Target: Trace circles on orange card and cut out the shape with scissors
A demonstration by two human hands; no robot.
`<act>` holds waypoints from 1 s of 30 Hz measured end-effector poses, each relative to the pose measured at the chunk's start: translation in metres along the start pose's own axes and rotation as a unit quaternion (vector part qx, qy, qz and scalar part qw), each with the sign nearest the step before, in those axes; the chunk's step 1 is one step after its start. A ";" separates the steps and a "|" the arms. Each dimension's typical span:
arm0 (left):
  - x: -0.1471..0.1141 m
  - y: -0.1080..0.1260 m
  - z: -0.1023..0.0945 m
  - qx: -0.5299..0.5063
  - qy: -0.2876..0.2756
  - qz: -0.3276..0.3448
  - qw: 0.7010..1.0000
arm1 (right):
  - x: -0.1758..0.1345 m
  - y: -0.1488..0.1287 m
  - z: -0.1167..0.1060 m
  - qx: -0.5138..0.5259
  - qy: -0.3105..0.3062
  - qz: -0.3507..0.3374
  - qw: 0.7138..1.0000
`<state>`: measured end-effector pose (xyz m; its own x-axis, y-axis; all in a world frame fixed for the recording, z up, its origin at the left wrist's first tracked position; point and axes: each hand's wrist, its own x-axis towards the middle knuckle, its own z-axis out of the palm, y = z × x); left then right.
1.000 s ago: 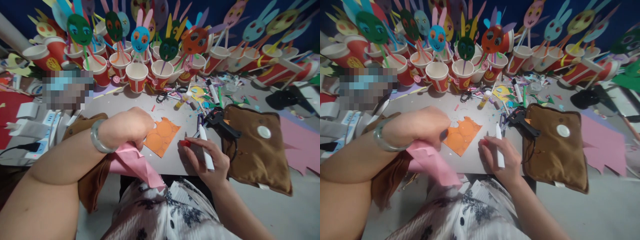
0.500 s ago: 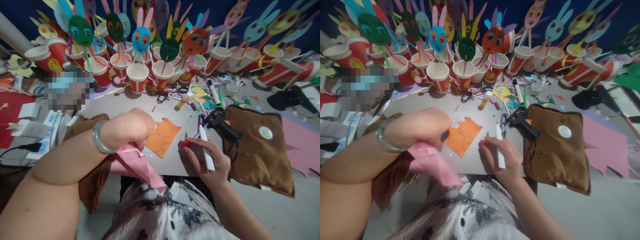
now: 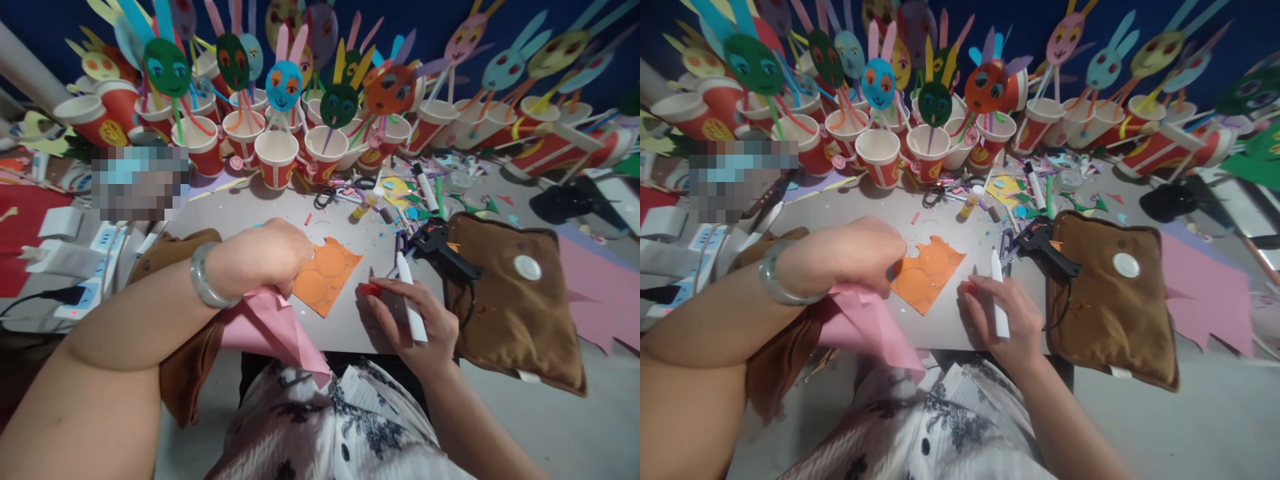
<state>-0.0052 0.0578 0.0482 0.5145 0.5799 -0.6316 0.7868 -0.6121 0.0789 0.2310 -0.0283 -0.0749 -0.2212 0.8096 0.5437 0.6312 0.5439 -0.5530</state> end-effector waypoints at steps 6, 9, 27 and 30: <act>0.010 -0.011 0.015 -0.005 0.046 0.040 0.998 | -0.001 0.000 0.000 0.003 0.000 0.006 1.000; 0.016 -0.017 0.023 -0.008 0.096 0.050 0.994 | 0.000 0.000 0.000 0.003 -0.004 0.000 1.000; 0.020 -0.030 0.043 -0.015 0.203 0.131 0.970 | 0.018 -0.006 -0.001 0.039 -0.019 0.037 0.998; 0.019 -0.031 0.041 -0.018 0.184 0.159 0.970 | 0.027 -0.008 0.003 0.043 -0.019 0.057 0.997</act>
<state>-0.0341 0.0659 0.0017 0.8145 0.5217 -0.2537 0.5766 -0.7760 0.2556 0.2179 -0.0104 -0.0572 -0.1809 0.8737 0.4516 0.5874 0.4642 -0.6629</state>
